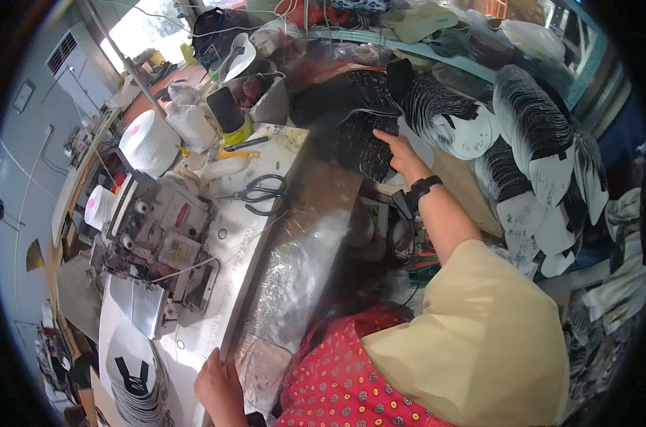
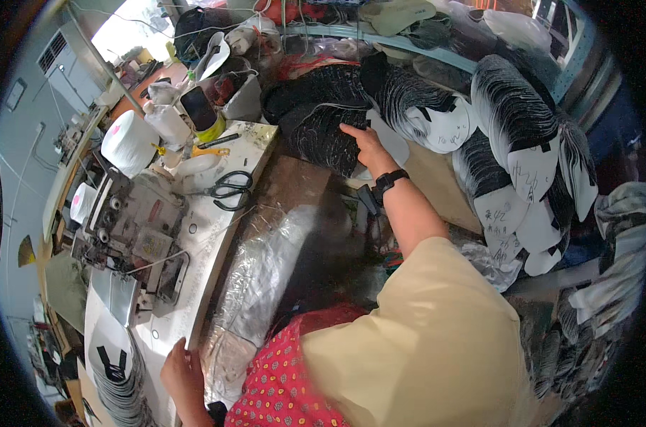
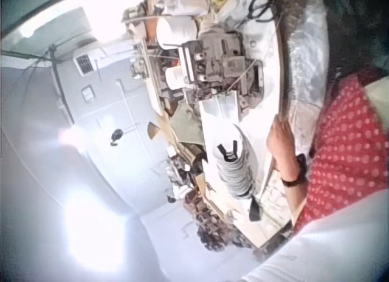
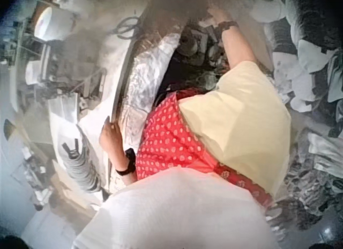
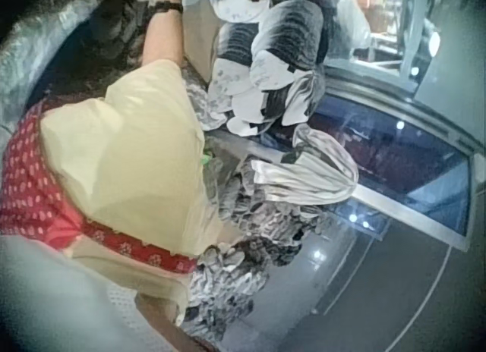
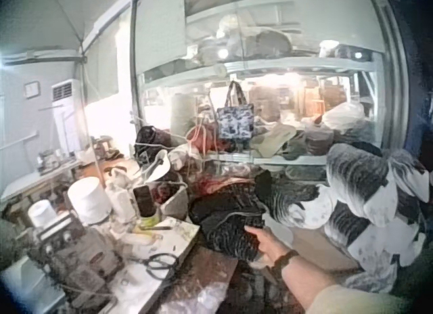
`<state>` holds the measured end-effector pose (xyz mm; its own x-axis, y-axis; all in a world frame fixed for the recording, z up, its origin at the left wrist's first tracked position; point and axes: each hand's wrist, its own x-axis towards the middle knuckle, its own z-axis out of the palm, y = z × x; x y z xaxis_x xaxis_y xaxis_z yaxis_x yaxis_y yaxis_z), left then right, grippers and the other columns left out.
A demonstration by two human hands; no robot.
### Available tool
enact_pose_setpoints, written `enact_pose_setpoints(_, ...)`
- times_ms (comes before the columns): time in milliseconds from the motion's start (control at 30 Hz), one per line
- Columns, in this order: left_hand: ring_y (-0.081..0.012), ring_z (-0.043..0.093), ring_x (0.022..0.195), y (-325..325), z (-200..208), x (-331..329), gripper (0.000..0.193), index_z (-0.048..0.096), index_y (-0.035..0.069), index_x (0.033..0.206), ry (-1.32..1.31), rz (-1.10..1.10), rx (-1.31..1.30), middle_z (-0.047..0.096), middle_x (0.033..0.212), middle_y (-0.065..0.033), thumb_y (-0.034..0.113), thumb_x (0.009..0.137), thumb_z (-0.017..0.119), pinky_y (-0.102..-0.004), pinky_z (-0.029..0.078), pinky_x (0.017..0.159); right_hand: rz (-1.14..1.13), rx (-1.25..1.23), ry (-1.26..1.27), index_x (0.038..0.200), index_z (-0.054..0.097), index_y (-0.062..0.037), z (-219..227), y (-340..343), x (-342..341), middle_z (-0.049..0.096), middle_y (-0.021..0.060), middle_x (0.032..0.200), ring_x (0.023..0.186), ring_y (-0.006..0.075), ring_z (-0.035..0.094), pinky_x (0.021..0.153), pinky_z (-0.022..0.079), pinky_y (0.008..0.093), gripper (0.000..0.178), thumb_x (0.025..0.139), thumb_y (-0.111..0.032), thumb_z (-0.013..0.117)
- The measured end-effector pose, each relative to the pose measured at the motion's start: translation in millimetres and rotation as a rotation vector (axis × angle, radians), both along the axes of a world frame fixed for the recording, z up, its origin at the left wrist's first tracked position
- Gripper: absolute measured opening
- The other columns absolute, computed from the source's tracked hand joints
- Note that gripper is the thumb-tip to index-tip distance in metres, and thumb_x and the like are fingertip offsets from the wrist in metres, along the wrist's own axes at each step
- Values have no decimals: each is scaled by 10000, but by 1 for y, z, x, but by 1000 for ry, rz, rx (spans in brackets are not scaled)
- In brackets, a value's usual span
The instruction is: Stitching and assembling shoe upper components using an industrial sewing machine.
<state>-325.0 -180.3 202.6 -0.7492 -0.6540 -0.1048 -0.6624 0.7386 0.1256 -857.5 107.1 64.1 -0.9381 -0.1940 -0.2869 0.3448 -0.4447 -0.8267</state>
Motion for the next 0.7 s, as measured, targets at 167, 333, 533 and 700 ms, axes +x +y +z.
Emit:
enact_pose_setpoints(167,-361,619,983,20,13,-53,560,545,39,1291,345,-355,76,621,1104,-193,35,759,721,-416,502,824,51,-289,67,1136,651,-14,12,12,14,681,93,1116,1008,257,647,920,516,420,334,836,-139,725)
enact_pose_setpoints(333,-295,553,1172,24,19,-139,785,405,76,1435,622,-484,247,519,1358,-166,-19,740,758,-385,460,966,85,-470,172,1247,594,-15,53,30,31,650,116,1183,1076,284,627,939,505,427,448,840,-152,722)
enact_pose_setpoints(533,-250,524,1219,24,-28,-172,772,387,31,1427,749,-495,1041,524,1358,-136,119,775,791,-373,451,997,279,98,399,1211,599,5,103,-9,127,668,123,1139,941,252,670,822,552,367,454,812,-151,749)
enact_pose_setpoints(700,-263,581,1127,15,-23,-99,765,342,20,1388,953,33,1444,535,1285,-186,201,772,758,-390,457,987,904,223,955,919,634,60,112,-94,281,653,256,753,747,362,686,676,522,427,472,745,-350,789)
